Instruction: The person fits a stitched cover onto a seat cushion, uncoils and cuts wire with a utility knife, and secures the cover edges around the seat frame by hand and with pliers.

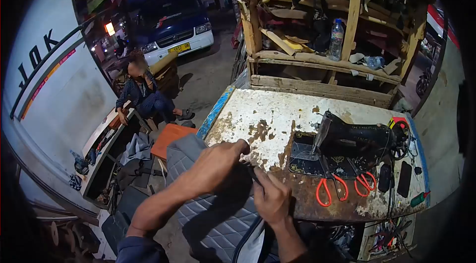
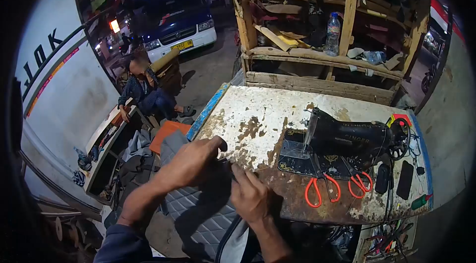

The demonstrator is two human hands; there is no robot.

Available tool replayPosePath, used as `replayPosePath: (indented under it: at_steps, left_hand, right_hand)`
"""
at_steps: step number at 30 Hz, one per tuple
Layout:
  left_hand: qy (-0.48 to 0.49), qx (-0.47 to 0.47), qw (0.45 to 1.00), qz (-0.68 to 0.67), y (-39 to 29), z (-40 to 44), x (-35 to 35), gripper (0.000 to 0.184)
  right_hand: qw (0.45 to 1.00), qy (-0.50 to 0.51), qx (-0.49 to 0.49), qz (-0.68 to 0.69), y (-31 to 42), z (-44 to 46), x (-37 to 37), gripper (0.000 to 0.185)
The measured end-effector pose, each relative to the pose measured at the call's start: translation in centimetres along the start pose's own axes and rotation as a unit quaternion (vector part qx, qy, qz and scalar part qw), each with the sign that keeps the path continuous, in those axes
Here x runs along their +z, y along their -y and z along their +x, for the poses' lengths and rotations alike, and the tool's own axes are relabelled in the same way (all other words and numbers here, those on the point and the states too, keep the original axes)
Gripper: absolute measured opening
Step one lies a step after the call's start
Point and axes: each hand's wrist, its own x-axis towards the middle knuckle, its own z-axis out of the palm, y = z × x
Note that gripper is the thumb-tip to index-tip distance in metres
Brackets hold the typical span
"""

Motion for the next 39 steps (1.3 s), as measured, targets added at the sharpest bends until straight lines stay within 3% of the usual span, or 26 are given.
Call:
replayPosePath:
  at_steps: [2, 3, 4, 6, 8, 10, 12, 16, 20, 22, 26, 27, 32, 34, 36, 38, 39]
  left_hand:
    - [-0.213, 0.031, 0.967, 0.139, -0.5, -0.3, 1.6, 0.042]
    - [-0.259, 0.028, 0.954, 0.148, 0.0, -0.6, 2.5, 0.035]
    - [-0.258, 0.029, 0.954, 0.149, 0.8, -1.3, 3.3, 0.035]
    - [-0.355, 0.088, 0.93, 0.046, 2.3, -3.5, 4.9, 0.024]
    - [-0.419, 0.078, 0.903, 0.044, 2.7, -5.8, 6.9, 0.023]
    - [-0.421, 0.105, 0.9, 0.046, 2.3, -7.5, 7.7, 0.025]
    - [-0.409, 0.095, 0.907, 0.038, 1.6, -8.6, 8.1, 0.026]
    - [-0.4, 0.107, 0.906, 0.088, 1.9, -9.7, 10.3, 0.027]
    - [-0.417, 0.095, 0.898, 0.101, 1.1, -9.8, 11.9, 0.024]
    - [-0.427, 0.091, 0.894, 0.102, 0.8, -9.6, 12.8, 0.024]
    - [-0.457, 0.097, 0.88, 0.084, 1.4, -9.3, 14.4, 0.024]
    - [-0.451, 0.094, 0.883, 0.084, 1.5, -9.3, 14.5, 0.024]
    - [-0.459, 0.102, 0.879, 0.081, 2.1, -9.0, 14.9, 0.022]
    - [-0.454, 0.099, 0.882, 0.079, 2.1, -9.2, 14.9, 0.02]
    - [-0.462, 0.101, 0.879, 0.058, 2.2, -9.6, 15.7, 0.02]
    - [-0.443, 0.089, 0.89, 0.056, 2.3, -10.1, 16.5, 0.019]
    - [-0.433, 0.086, 0.896, 0.054, 2.6, -10.2, 16.9, 0.018]
  right_hand:
    - [0.99, -0.037, -0.047, -0.13, 2.2, -0.5, 0.7, 0.036]
    - [0.991, -0.027, -0.044, -0.123, 3.7, -0.6, 0.7, 0.039]
    - [0.996, -0.029, -0.059, -0.067, 4.5, -0.3, 0.7, 0.039]
    - [0.993, 0.073, -0.039, 0.09, 3.9, -0.9, -0.1, 0.035]
    - [0.988, 0.037, -0.022, 0.148, 1.7, -1.1, -0.1, 0.033]
    - [0.988, 0.054, 0.093, 0.113, 3.4, 0.8, -1.4, 0.032]
    - [0.969, 0.119, 0.092, 0.196, 2.1, 0.7, -0.7, 0.031]
    - [0.961, 0.195, 0.069, 0.181, 0.4, -1.3, 0.0, 0.027]
    - [0.959, 0.171, 0.129, 0.188, -0.9, -3.2, 0.7, 0.017]
    - [0.921, 0.151, 0.243, 0.263, -2.6, -4.5, 1.4, 0.015]
    - [0.876, 0.111, 0.319, 0.345, -4.4, -6.2, 2.4, 0.019]
    - [0.866, 0.134, 0.381, 0.296, -4.3, -6.0, 2.2, 0.02]
    - [0.861, 0.119, 0.366, 0.333, -3.9, -5.5, 2.4, 0.021]
    - [0.893, 0.122, 0.317, 0.295, -2.7, -5.0, 2.2, 0.023]
    - [0.89, 0.121, 0.325, 0.295, -2.7, -5.0, 2.2, 0.023]
    - [0.975, 0.145, 0.074, 0.154, -3.3, -5.0, 2.1, 0.026]
    - [0.984, 0.148, 0.011, 0.095, -2.6, -4.6, 1.8, 0.025]
